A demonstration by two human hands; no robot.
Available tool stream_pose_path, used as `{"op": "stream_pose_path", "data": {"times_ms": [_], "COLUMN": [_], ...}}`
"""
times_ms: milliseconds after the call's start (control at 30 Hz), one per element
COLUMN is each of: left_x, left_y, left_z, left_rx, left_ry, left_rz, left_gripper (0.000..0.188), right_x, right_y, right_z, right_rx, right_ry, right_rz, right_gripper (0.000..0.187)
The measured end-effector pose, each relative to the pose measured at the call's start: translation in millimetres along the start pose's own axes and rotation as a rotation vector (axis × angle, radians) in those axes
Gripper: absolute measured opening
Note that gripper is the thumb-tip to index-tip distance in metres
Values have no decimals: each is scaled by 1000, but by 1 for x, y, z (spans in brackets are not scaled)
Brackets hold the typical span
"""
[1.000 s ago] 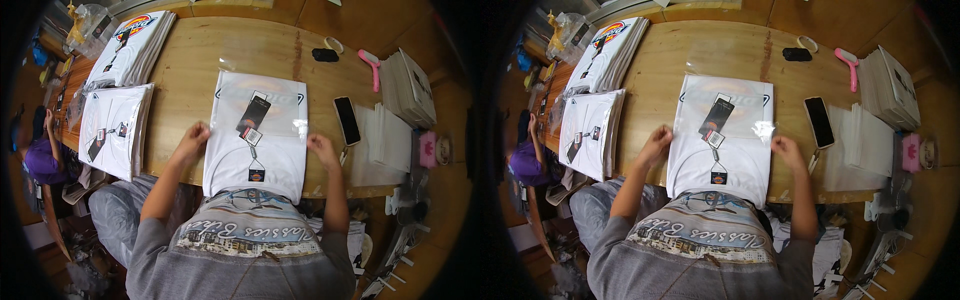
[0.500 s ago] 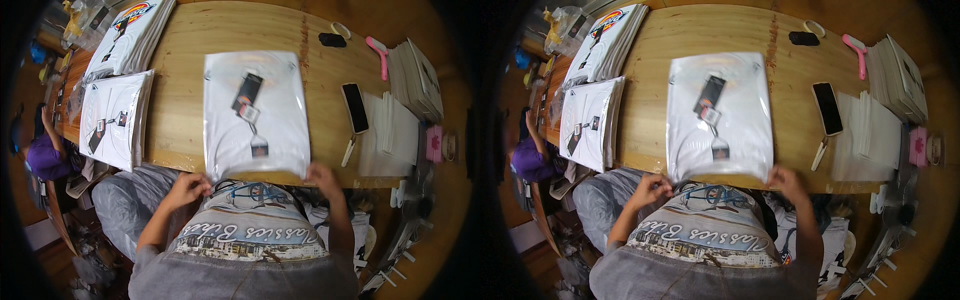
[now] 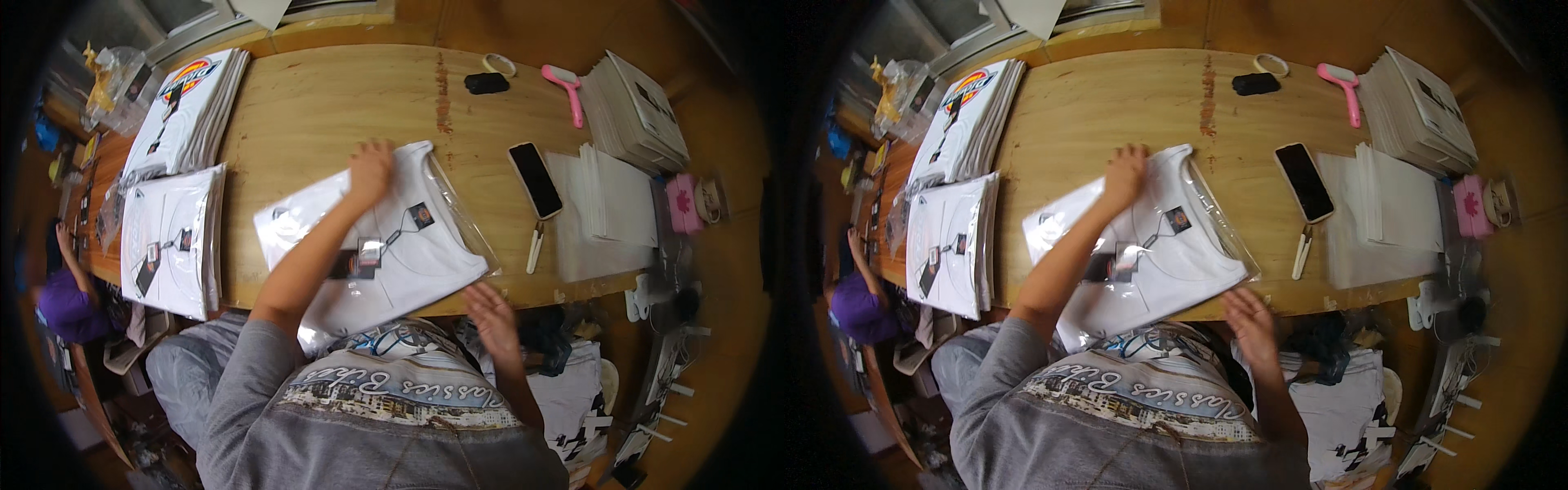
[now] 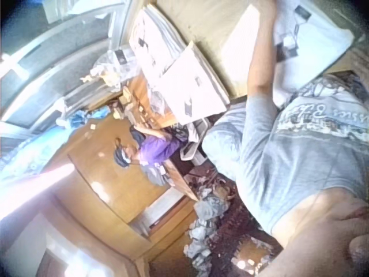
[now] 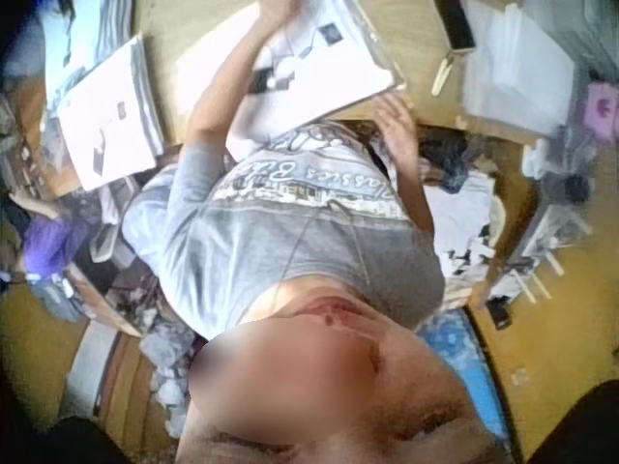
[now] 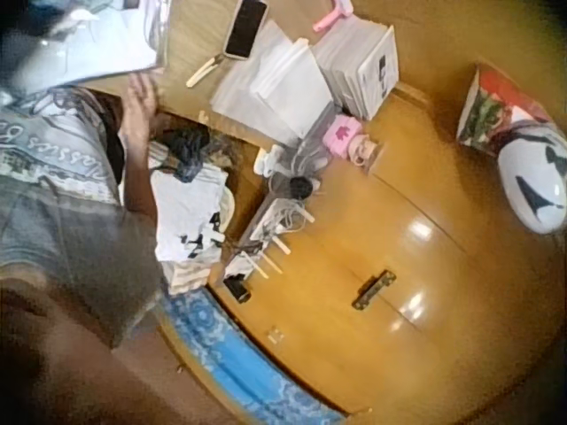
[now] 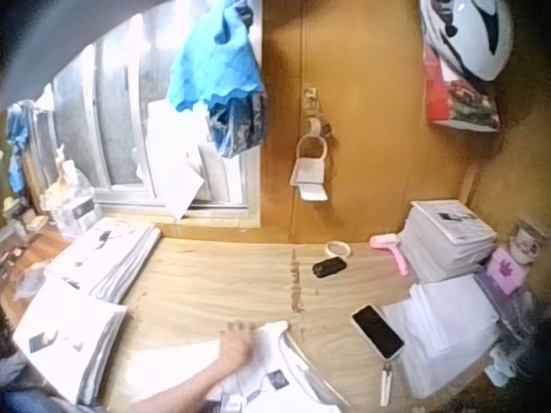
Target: The person folds white t-shirts, places them into clear plastic bags, and seals the bags. The person then stacks the packaged shirts and ties a bundle with a blue strap.
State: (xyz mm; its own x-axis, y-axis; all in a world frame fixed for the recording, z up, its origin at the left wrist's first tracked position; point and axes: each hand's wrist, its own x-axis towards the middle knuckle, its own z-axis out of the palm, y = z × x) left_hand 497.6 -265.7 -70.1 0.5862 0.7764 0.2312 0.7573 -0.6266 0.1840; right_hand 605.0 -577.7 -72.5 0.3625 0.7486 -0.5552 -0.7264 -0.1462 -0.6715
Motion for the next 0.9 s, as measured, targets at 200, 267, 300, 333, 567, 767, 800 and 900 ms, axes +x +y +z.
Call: {"op": "stream_pose_path", "data": {"times_ms": [200, 267, 300, 333, 567, 767, 800, 900], "left_x": [71, 82, 84, 85, 104, 81, 67, 16], "left_y": [-19, -23, -38, -51, -73, -67, -72, -86], "left_z": [-2, -8, -22, -37, -199, -252, -245, -198], "left_rx": [-481, -675, -908, -1141, -1289, -1229, -1231, -1291], "left_ry": [-702, -751, -759, -761, -207, 584, 606, 506], "left_rz": [-26, -47, -65, -84, -2, 58, 58, 103], "left_gripper": [59, 59, 59, 60, 41, 21, 21, 24], "right_x": [52, 70, 73, 73, 124, 123, 115, 110], "right_y": [21, 4, -11, -33, -187, -245, -242, -213], "right_z": [53, 60, 66, 70, 169, 246, 247, 212], "right_rx": [114, 177, 144, 109, -246, -334, -361, -590], "right_ry": [-159, -167, -202, -238, -323, -444, -473, -530], "right_rz": [-176, -164, -208, -251, -702, -1309, -1316, -1257], "right_gripper": [52, 55, 55, 56, 21, 6, 5, 6]}}
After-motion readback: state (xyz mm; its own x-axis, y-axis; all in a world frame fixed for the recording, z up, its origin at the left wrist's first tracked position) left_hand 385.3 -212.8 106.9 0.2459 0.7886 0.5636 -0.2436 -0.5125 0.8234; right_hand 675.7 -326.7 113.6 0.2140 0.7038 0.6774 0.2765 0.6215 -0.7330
